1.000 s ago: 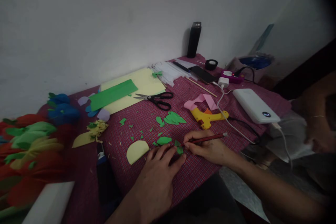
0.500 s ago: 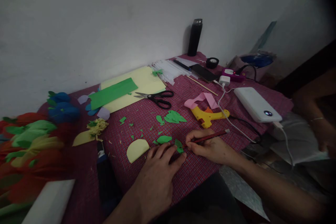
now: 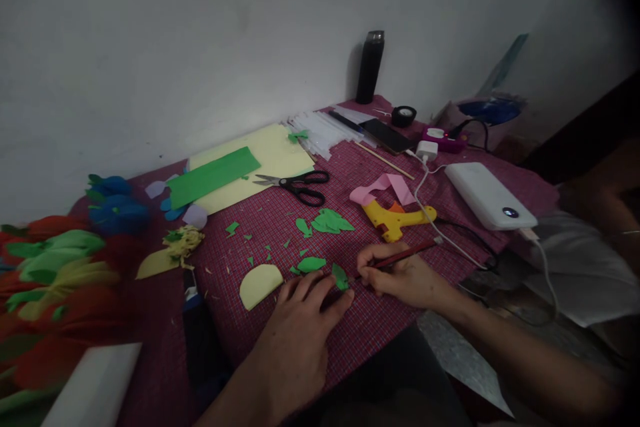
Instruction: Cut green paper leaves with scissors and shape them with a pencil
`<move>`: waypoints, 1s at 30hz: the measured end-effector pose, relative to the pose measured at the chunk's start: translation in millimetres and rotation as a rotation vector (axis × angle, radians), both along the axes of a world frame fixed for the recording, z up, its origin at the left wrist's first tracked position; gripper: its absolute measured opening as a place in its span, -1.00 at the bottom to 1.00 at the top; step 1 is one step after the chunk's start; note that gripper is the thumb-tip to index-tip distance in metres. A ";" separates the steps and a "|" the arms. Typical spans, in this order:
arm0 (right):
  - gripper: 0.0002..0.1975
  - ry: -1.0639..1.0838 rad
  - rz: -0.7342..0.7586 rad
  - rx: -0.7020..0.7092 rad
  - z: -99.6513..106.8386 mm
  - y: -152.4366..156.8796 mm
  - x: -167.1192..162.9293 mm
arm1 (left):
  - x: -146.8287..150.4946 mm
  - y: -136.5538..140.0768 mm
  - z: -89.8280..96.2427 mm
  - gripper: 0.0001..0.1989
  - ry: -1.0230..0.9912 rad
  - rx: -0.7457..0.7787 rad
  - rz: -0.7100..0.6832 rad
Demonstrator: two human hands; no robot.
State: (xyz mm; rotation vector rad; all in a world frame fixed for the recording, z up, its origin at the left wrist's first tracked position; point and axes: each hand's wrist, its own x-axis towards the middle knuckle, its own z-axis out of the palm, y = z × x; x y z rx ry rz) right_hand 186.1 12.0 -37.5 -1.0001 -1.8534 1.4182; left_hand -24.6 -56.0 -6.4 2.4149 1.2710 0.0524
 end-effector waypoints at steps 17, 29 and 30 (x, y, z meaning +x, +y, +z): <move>-0.92 -0.080 0.073 0.097 5.5 0.4 -4.6 | 0.2 0.9 -0.3 -0.25 0.004 0.010 0.010; -0.84 0.440 -0.426 0.005 -10.3 2.6 10.7 | -2.2 -3.4 7.9 -0.26 0.000 0.084 -0.046; -0.83 0.441 -0.450 0.021 -8.1 2.8 9.0 | -4.2 -3.5 10.1 -0.27 -0.013 0.113 -0.051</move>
